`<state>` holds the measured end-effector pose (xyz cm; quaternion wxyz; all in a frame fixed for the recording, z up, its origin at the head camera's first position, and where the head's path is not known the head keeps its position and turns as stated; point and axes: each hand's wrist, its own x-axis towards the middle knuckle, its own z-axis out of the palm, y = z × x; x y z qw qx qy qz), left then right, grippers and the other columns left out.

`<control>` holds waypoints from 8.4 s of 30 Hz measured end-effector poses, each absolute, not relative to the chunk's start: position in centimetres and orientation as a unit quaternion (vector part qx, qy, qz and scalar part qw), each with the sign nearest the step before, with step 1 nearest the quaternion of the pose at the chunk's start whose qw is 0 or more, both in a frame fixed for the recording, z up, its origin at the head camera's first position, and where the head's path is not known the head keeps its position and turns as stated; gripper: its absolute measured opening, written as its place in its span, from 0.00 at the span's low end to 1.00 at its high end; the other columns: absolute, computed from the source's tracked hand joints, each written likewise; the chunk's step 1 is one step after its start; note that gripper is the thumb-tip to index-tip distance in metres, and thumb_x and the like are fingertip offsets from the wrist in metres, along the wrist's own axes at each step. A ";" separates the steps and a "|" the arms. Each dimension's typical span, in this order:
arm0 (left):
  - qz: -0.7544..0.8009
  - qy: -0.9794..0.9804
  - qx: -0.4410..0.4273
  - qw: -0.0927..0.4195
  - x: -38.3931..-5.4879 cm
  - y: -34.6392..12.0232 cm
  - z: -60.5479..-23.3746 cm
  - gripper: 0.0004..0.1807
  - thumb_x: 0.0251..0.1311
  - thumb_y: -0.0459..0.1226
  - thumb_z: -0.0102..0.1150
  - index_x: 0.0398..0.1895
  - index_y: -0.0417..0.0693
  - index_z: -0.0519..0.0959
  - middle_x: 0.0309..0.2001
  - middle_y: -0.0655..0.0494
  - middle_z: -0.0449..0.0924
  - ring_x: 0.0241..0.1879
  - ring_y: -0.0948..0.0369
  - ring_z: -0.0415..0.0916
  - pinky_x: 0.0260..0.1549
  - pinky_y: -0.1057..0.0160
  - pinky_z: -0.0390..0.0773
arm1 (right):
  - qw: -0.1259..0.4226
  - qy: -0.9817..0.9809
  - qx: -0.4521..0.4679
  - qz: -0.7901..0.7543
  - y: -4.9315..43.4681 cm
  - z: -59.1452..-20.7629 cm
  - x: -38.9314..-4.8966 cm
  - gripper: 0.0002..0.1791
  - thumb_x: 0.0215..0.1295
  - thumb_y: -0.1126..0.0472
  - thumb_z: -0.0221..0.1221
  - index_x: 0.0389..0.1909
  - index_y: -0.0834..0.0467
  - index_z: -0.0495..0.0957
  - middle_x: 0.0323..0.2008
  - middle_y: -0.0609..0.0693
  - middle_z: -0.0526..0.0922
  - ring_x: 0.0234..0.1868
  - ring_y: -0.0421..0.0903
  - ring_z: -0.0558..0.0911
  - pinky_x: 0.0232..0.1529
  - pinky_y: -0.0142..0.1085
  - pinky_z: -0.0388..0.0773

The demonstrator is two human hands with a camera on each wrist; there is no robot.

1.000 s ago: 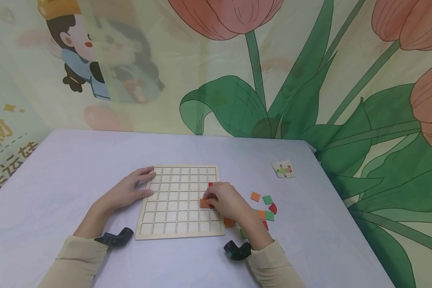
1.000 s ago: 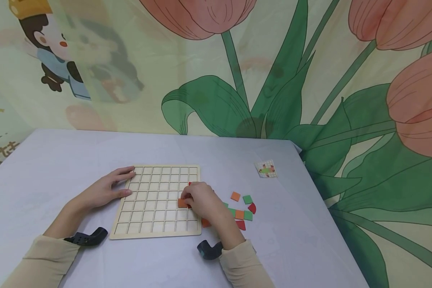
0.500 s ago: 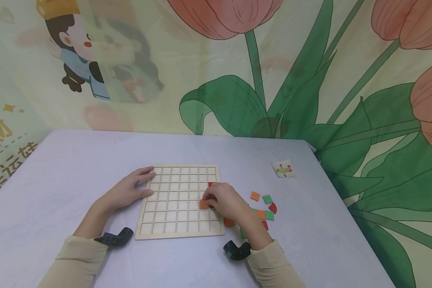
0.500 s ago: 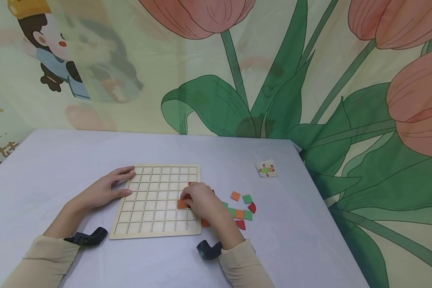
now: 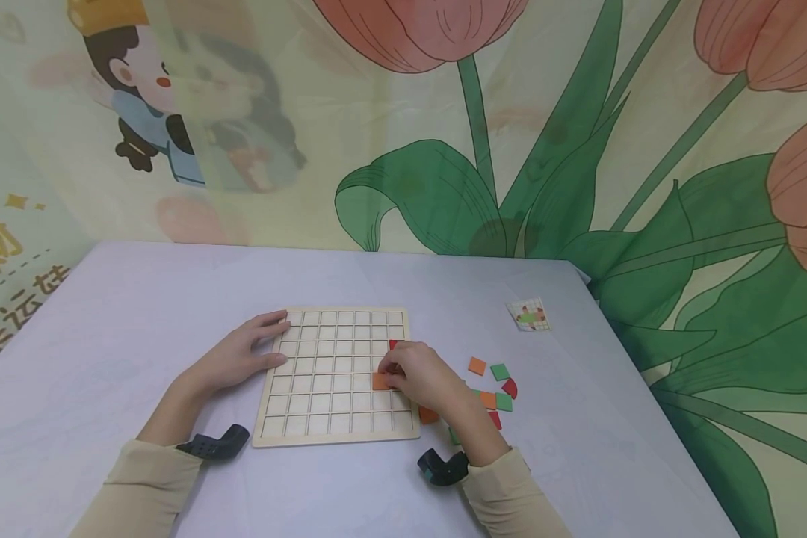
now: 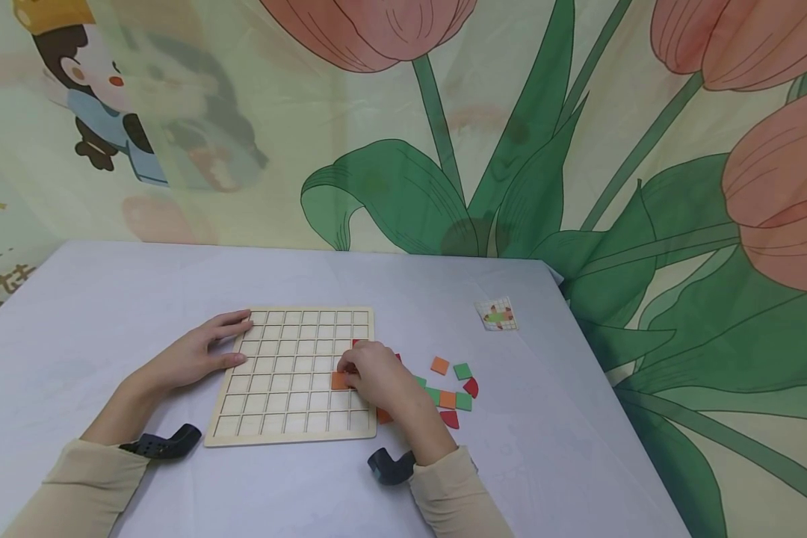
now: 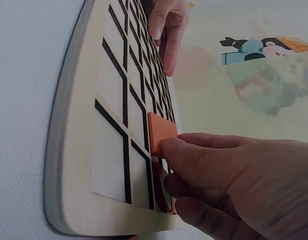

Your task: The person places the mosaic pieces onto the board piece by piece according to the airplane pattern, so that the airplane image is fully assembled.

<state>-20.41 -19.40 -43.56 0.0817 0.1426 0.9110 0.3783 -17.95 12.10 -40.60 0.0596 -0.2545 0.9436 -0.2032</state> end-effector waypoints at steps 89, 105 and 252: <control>0.377 0.911 0.145 0.084 -20.6 -19.5 -43.7 0.37 0.58 0.45 0.62 0.68 0.39 0.63 0.75 0.46 0.49 0.73 0.40 0.41 0.68 0.36 0.45 | 0.067 0.959 -0.196 -0.192 14.1 -40.0 -18.8 0.12 0.56 0.56 0.67 0.41 0.51 0.85 0.34 0.41 0.80 0.33 0.39 0.75 0.35 0.28 0.77; 0.377 0.911 0.144 0.085 -20.4 -19.3 -43.6 0.38 0.58 0.44 0.62 0.68 0.39 0.63 0.75 0.45 0.49 0.73 0.39 0.41 0.68 0.35 0.45 | 0.144 0.973 -0.031 -0.179 20.9 -39.1 -20.0 0.16 0.53 0.60 0.69 0.44 0.50 0.80 0.43 0.51 0.78 0.43 0.47 0.75 0.45 0.41 0.82; 0.361 0.916 0.154 0.081 -20.5 -19.5 -43.4 0.37 0.59 0.45 0.62 0.68 0.39 0.63 0.74 0.46 0.50 0.73 0.40 0.42 0.69 0.37 0.46 | -0.050 0.956 -0.210 -0.196 12.3 -42.6 -18.6 0.15 0.57 0.54 0.66 0.46 0.50 0.84 0.42 0.44 0.81 0.45 0.42 0.78 0.48 0.33 0.80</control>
